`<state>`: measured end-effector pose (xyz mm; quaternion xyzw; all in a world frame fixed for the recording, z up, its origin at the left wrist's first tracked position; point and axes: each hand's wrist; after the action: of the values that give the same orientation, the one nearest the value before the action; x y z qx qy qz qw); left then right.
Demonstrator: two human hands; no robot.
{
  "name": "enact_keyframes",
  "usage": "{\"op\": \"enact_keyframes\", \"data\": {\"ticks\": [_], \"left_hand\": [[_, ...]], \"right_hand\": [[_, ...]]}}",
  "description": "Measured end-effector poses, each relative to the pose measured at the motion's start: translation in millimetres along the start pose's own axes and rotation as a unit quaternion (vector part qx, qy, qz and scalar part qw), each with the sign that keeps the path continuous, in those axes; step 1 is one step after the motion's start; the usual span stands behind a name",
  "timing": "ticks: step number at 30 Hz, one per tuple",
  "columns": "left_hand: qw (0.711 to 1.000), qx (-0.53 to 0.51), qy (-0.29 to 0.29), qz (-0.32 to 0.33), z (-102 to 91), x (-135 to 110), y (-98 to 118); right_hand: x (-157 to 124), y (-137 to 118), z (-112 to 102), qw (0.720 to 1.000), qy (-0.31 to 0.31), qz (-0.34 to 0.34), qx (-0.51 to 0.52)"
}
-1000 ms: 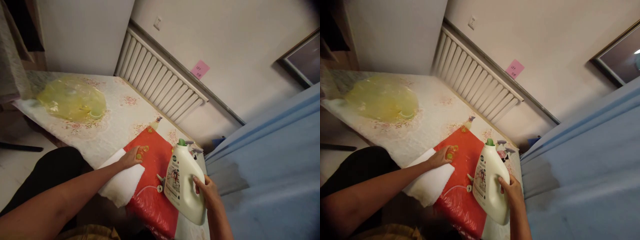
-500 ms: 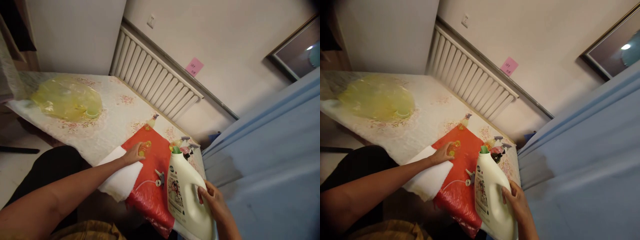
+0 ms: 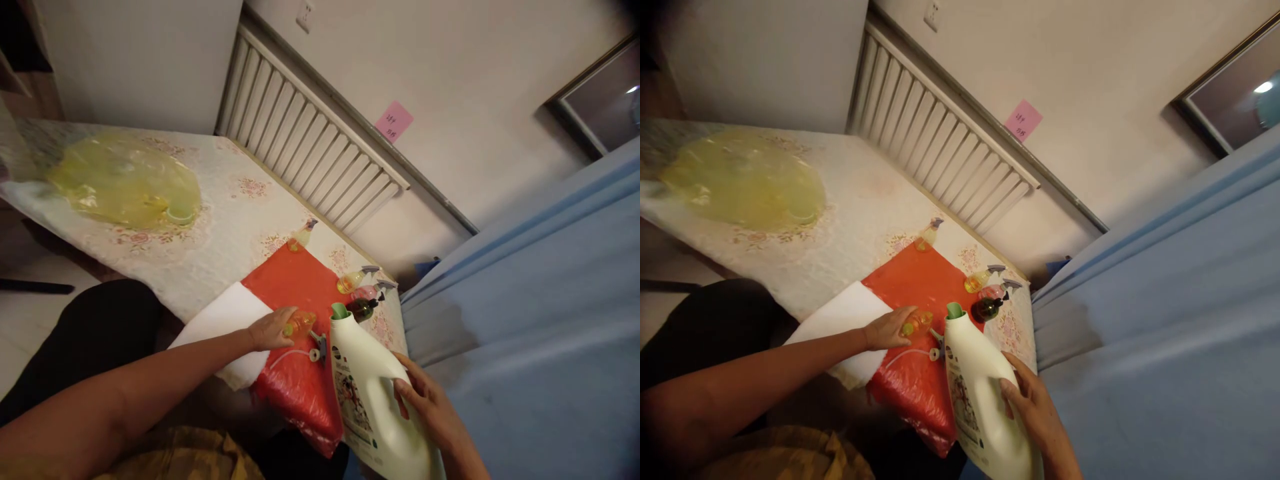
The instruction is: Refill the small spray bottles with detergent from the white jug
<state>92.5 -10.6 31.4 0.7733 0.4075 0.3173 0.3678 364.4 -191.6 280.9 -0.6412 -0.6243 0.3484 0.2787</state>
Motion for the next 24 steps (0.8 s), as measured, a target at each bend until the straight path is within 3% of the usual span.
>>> {"op": "enact_keyframes", "data": {"ticks": [5, 13, 24], "left_hand": [[0.997, 0.067, -0.017, 0.042, -0.6, -3, 0], [0.993, 0.107, -0.048, 0.023, 0.6, 1, 2], [0.998, 0.045, -0.021, 0.039, 5.3, -1, -6]], "right_hand": [[-4, 0, -2, 1.000, -0.018, 0.021, -0.010], [-5, 0, -9, 0.995, -0.065, 0.043, -0.055], [7, -7, -7, 0.990, -0.082, 0.066, -0.089]]}}
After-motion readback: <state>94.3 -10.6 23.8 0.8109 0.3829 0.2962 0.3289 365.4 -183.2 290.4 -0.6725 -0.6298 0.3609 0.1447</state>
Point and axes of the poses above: each hand's wrist, its own x-axis towards the middle knuckle, its own z-axis out of the palm, y = z × x, and after that the axes turned 8 degrees about -z, right-handed
